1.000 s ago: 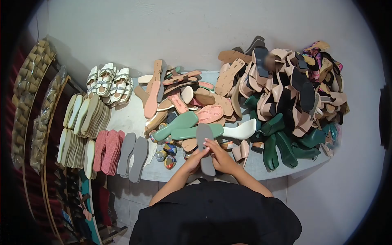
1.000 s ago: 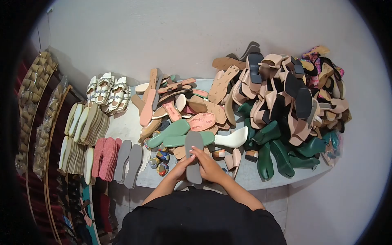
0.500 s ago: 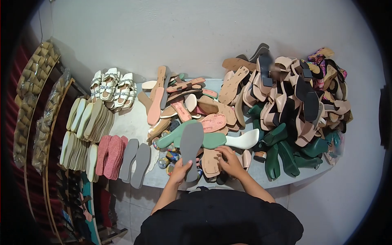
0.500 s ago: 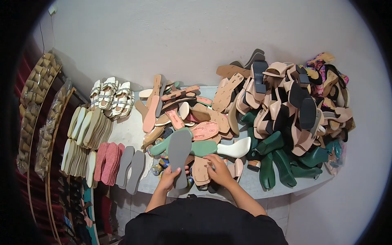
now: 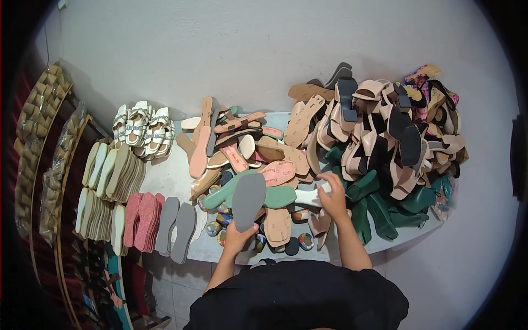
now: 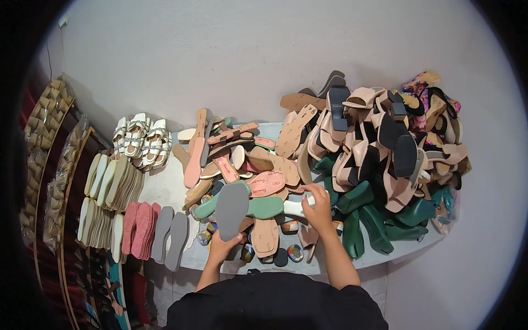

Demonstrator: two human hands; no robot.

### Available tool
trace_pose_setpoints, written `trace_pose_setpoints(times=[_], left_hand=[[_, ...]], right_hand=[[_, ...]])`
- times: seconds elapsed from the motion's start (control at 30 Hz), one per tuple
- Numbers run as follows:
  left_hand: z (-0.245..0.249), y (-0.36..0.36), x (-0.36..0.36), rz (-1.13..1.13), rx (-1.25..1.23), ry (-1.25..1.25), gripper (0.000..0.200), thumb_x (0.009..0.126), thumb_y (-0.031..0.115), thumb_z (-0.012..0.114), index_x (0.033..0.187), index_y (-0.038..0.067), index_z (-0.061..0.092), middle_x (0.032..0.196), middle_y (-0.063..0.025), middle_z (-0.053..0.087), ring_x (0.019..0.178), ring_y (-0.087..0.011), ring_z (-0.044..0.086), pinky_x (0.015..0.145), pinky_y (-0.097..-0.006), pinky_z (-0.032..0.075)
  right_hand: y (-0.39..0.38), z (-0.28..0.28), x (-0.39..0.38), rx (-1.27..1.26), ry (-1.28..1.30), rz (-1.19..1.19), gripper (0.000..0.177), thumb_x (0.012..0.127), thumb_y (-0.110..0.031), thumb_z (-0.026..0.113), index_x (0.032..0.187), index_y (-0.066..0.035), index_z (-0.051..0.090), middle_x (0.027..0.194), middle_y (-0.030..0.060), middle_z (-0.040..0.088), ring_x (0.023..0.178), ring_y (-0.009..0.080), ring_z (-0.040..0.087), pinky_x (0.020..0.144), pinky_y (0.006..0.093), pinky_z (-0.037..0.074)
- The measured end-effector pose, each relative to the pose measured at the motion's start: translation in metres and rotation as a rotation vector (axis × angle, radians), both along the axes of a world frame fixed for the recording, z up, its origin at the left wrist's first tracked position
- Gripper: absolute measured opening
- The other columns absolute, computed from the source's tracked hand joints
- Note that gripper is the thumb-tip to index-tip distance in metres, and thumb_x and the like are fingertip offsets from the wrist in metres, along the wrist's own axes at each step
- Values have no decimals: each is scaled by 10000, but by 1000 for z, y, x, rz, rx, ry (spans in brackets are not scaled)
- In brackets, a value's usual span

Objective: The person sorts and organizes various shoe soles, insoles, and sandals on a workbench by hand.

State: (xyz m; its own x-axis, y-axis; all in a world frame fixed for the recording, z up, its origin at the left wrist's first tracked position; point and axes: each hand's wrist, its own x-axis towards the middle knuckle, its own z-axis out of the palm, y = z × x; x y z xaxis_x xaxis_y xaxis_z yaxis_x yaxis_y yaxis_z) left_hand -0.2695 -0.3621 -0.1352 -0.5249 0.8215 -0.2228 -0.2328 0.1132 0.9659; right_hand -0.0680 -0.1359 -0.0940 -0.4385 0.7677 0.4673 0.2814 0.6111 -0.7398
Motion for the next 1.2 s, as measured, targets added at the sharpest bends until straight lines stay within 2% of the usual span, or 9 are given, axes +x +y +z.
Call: trace_pose_setpoints(times=[0.3, 0.4, 0.7, 0.83, 0.9, 0.97, 1.0, 1.13, 1.2], left_hand=[[-1, 9, -4, 68, -55, 25, 188, 791, 114, 696, 888, -10, 593, 758, -62, 642, 678, -130, 613, 634, -264, 488], [-5, 15, -7, 78, -100, 63, 183, 784, 127, 701, 870, 0, 602, 753, -65, 643, 677, -137, 615, 639, -266, 484], [4, 27, -7, 118, -114, 17, 194, 811, 122, 677, 936, 6, 583, 801, -29, 627, 704, -99, 591, 639, -246, 473], [-9, 20, -7, 95, -129, 155, 202, 811, 121, 675, 964, 19, 589, 811, -25, 626, 718, -95, 575, 668, -243, 461], [-24, 17, -10, 87, -159, 116, 339, 785, 145, 700, 1060, 19, 546, 866, -45, 627, 768, -111, 597, 704, -262, 468], [-41, 17, -9, 130, -132, 37, 445, 755, 175, 730, 1112, 18, 514, 910, -72, 627, 820, -139, 610, 738, -285, 472], [-30, 19, -10, 128, -218, 227, 669, 690, 236, 780, 1223, 22, 436, 1010, -138, 602, 937, -216, 602, 806, -334, 466], [4, 21, -5, 144, -222, 453, 883, 619, 275, 801, 1328, 26, 338, 1100, -199, 530, 1040, -318, 545, 874, -374, 436], [5, 19, -5, 127, -247, 617, 861, 624, 246, 779, 1326, 15, 337, 1109, -210, 505, 1054, -334, 529, 876, -381, 434]], right_hand=[[145, 109, -64, 627, -171, -112, 189, 757, -109, 576, 939, -78, 619, 910, 78, 638, 899, 267, 577, 861, 423, 383], [222, 97, -107, 622, -343, -119, 171, 773, -130, 584, 934, -99, 634, 887, 70, 651, 857, 254, 589, 802, 427, 393], [347, 23, -183, 243, -703, -312, 428, 796, -115, 572, 1216, -144, 497, 1223, 85, 541, 1178, 266, 469, 1006, 556, 287], [325, 30, -179, 340, -892, -325, 363, 747, -166, 662, 1101, -121, 592, 1115, 81, 578, 1100, 255, 519, 987, 521, 328], [322, 22, -165, 423, -968, -269, 287, 720, -153, 686, 1001, -109, 652, 1076, 91, 583, 1082, 251, 528, 978, 515, 343], [326, 15, -154, 504, -865, -245, 197, 682, -138, 705, 875, -102, 689, 997, 108, 588, 1007, 271, 556, 937, 457, 385], [321, 23, -146, 516, -842, -219, 201, 676, -129, 703, 875, -101, 688, 977, 111, 588, 986, 278, 561, 925, 443, 391], [291, 72, -125, 611, -557, -243, 177, 722, -72, 627, 896, -75, 655, 918, 128, 578, 911, 312, 565, 810, 401, 435], [275, 100, -114, 638, -407, -262, 166, 787, -71, 571, 945, -51, 618, 921, 140, 568, 896, 331, 556, 766, 394, 444]])
